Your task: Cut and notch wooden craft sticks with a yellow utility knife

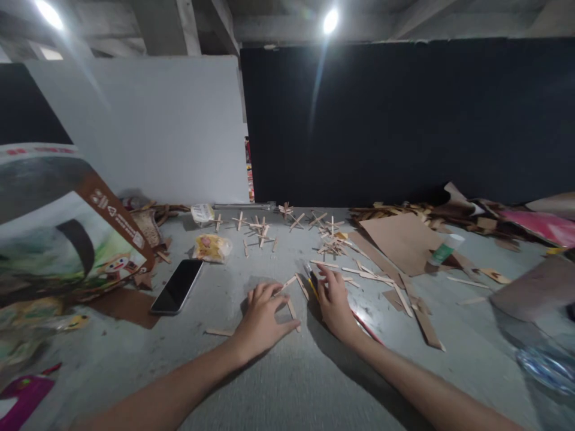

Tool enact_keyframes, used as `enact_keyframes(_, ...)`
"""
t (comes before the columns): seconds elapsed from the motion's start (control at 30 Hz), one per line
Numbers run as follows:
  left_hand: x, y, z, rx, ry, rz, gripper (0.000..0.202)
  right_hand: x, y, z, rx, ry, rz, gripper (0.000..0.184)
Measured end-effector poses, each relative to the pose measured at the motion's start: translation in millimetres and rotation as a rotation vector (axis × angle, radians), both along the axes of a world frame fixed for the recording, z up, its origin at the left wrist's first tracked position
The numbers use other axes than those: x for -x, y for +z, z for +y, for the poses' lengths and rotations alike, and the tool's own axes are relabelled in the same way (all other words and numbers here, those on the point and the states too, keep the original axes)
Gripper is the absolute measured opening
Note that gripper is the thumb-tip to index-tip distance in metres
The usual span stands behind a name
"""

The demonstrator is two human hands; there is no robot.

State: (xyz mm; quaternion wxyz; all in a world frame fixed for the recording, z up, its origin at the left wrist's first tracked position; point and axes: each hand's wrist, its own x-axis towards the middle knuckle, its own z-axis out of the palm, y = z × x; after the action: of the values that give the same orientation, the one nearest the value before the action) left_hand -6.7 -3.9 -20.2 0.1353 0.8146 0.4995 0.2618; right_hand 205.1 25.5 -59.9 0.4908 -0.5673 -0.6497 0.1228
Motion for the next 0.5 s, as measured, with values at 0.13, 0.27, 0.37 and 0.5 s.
enact_keyframes(0.13,-1,2.0,0,-0.002,-0.027,-0.001,0.037,-10,27.6,-3,-0.030,0.030,-0.208,0.036)
enact_keyframes(0.27,-3,2.9,0,-0.006,-0.036,0.001,0.038,-39,47.2,-12,0.051,0.069,-0.373,0.023)
enact_keyframes(0.37,-3,3.3,-1,0.017,-0.049,0.033,0.038,-63,45.0,-29,0.115,0.014,-0.506,0.014)
enact_keyframes(0.5,-2,1.5,-1,-0.007,-0.063,0.036,0.036,-79,27.6,-54,0.288,-0.059,-0.675,0.014)
